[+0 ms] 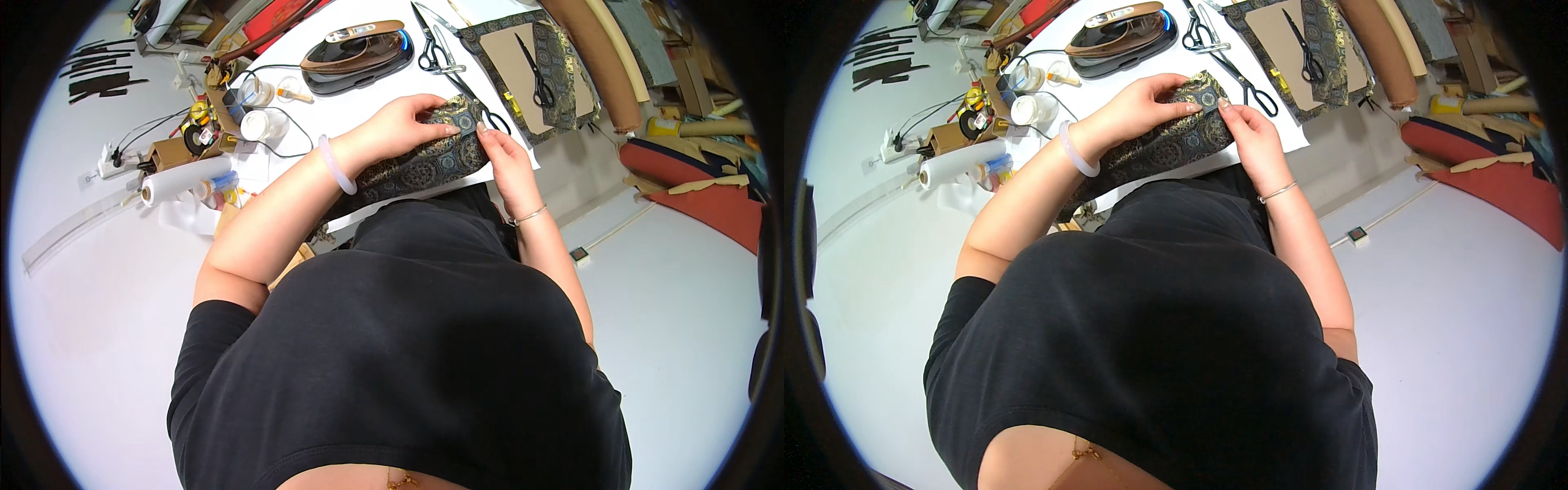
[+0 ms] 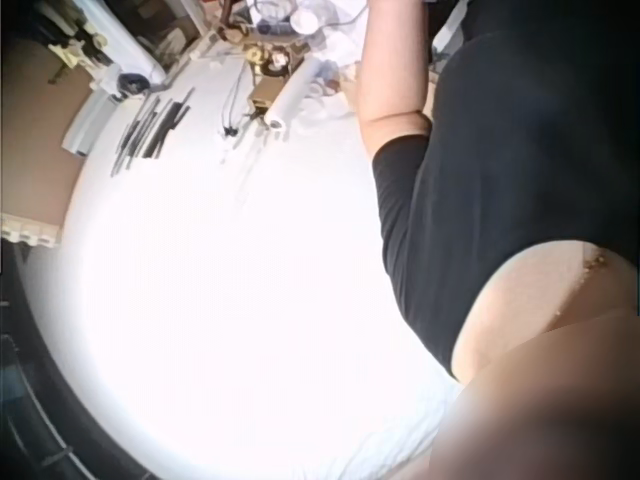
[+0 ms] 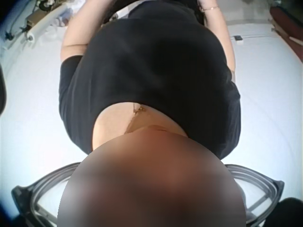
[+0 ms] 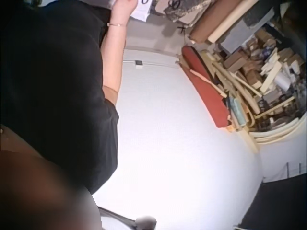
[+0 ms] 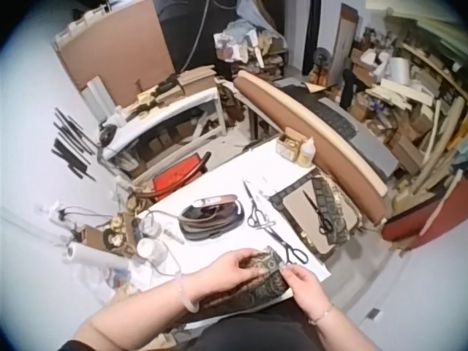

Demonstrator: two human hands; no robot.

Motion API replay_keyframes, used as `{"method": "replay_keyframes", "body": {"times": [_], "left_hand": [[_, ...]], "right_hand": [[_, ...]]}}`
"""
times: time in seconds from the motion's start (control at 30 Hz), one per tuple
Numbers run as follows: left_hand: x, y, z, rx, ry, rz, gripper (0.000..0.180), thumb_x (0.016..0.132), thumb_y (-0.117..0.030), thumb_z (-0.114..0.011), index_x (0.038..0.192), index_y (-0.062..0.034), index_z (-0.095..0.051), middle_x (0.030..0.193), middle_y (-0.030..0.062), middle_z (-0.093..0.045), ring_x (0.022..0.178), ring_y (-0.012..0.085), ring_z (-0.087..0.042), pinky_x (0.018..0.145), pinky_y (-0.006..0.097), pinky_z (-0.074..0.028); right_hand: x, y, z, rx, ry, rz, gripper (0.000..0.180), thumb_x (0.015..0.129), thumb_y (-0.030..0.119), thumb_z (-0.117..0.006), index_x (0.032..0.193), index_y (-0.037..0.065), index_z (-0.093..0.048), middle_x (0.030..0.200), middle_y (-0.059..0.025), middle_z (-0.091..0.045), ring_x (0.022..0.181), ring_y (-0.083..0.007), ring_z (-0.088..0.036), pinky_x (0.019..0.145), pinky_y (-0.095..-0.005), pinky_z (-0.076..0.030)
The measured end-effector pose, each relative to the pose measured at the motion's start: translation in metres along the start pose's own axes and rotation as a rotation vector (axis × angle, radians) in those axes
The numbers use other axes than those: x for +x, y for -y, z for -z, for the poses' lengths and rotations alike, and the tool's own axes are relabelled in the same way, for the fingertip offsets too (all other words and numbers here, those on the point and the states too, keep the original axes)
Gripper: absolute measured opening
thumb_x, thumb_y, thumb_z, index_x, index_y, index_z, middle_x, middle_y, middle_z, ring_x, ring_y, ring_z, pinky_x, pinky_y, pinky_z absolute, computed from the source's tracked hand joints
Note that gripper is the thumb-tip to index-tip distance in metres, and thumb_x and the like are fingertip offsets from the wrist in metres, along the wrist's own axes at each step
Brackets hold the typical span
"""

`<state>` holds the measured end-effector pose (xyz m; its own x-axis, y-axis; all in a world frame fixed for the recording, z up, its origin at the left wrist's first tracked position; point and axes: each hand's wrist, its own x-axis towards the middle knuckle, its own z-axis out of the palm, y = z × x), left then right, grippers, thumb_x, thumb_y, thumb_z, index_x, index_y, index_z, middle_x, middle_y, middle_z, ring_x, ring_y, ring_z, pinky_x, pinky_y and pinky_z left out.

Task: The person smooths and presses a patterned fabric onto a curved wooden frame using hands and a small iron. They repeatedly adjust the fabric edges, lift and reposition the frame, and use the iron to set the material. The person also handles a rectangular frame with fabric and cardboard backing, placing it aside.

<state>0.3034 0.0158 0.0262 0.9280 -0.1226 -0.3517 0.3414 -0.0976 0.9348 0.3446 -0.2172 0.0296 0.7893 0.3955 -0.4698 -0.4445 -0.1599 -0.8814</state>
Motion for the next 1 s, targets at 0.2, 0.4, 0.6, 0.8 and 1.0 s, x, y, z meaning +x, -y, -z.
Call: {"method": "replay_keyframes", "body": {"times": [0.2,0.4,0.6,0.8,1.0], "left_hand": [[-0.009,-0.001,-0.006,0.097,-0.096,0.015,0.057,0.092,-0.032,-0.083,0.133,0.0046,-0.066,0.112,0.0153,-0.076,0.105,0.0214,-0.072,0.094,0.035,-0.057],[-0.017,-0.010,-0.011,0.122,-0.119,0.042,0.048,0.097,-0.027,-0.080,0.132,0.0025,-0.066,0.110,0.0080,-0.074,0.099,0.0121,-0.067,0.092,0.029,-0.055],[-0.027,-0.023,-0.024,0.341,-0.273,-0.118,0.042,0.100,-0.029,-0.074,0.129,0.0004,-0.067,0.114,0.0140,-0.076,0.102,0.0251,-0.073,0.093,0.037,-0.057],[-0.035,-0.027,-0.040,0.576,-0.380,-0.144,0.037,0.102,-0.028,-0.068,0.128,-0.0022,-0.068,0.115,0.0198,-0.074,0.106,0.0373,-0.072,0.094,0.042,-0.057],[-0.036,-0.024,-0.045,0.737,-0.451,-0.222,0.034,0.102,-0.029,-0.068,0.124,-0.0042,-0.069,0.114,0.0182,-0.075,0.104,0.0380,-0.072,0.093,0.044,-0.056]], "right_hand": [[-0.001,0.011,0.006,-0.033,0.129,-0.039,0.030,0.098,0.024,-0.080,0.111,-0.002,-0.076,0.097,-0.0011,-0.075,0.087,-0.0071,-0.064,0.081,-0.0219,-0.050],[0.003,0.021,0.014,-0.029,0.252,-0.158,0.033,0.094,0.022,-0.083,0.113,-0.004,-0.076,0.101,-0.0031,-0.077,0.091,-0.0075,-0.067,0.083,-0.0236,-0.052],[0.011,0.032,0.018,-0.076,0.361,-0.266,0.034,0.093,0.024,-0.084,0.112,-0.004,-0.077,0.101,-0.0048,-0.079,0.090,-0.0084,-0.069,0.082,-0.0241,-0.053],[0.017,0.043,0.020,-0.103,0.398,-0.374,0.031,0.093,0.023,-0.084,0.107,-0.004,-0.077,0.099,-0.0058,-0.078,0.086,-0.0093,-0.070,0.078,-0.0242,-0.054],[0.022,0.055,0.018,-0.109,0.426,-0.415,0.028,0.093,0.021,-0.084,0.106,-0.003,-0.077,0.100,-0.0068,-0.078,0.087,-0.0103,-0.071,0.078,-0.0247,-0.054]]}}
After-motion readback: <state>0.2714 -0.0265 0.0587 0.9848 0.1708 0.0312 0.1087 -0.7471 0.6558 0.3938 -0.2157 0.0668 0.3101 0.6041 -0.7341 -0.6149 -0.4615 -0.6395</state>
